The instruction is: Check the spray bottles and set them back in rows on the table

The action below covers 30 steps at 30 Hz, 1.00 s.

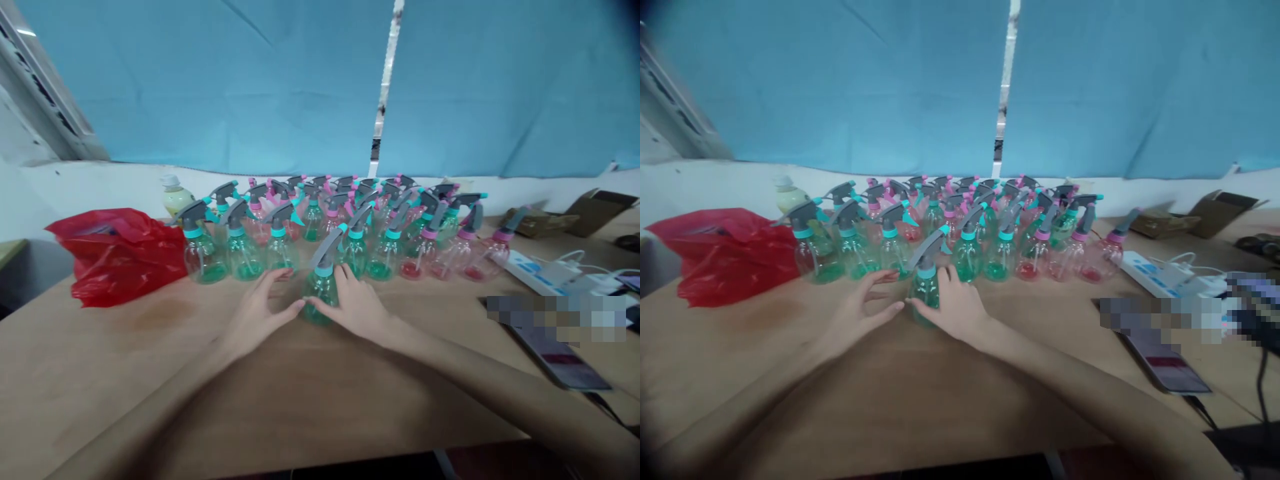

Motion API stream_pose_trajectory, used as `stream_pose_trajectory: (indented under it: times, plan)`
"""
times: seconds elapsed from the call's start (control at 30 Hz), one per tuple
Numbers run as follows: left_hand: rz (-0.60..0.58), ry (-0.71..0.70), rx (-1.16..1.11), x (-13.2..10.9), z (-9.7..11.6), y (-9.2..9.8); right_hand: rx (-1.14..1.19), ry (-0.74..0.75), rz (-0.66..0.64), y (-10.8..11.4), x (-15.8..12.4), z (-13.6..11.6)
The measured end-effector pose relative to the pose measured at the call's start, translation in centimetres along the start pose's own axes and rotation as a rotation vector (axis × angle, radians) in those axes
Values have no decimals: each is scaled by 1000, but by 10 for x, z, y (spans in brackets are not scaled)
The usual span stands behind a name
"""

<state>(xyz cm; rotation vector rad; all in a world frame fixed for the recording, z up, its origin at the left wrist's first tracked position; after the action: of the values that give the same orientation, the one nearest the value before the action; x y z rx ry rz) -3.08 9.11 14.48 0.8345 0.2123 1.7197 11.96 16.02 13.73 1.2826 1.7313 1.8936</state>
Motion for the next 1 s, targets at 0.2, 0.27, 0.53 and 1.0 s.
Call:
stream_pose_trajectory:
  times: [0.2, 0.27, 0.53, 1.0]
  plan:
    - [-118, -92, -55, 22, 34, -36, -3, 16, 14, 16, -33, 11]
    - [-160, -118, -79, 26, 52, -48, 16, 31, 12, 20, -40, 15]
    - [-276, -83, -449, 46, 94, -96, 122, 76, 21, 24, -55, 30]
    - [-193, -157, -232, 60, 84, -100, 204, 350, -70, -2, -56, 69]
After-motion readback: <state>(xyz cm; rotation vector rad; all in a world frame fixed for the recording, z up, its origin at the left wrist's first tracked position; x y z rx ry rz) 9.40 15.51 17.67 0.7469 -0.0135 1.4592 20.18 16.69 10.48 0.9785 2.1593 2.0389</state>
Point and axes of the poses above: each hand's wrist, its own x-axis towards the middle knuckle, its own y-axis out of the back of the hand, z = x × y, the point moved 7 cm from there along x, towards the middle knuckle, and after that the axes turned 8 degrees about -x, right-handed, at the moved point
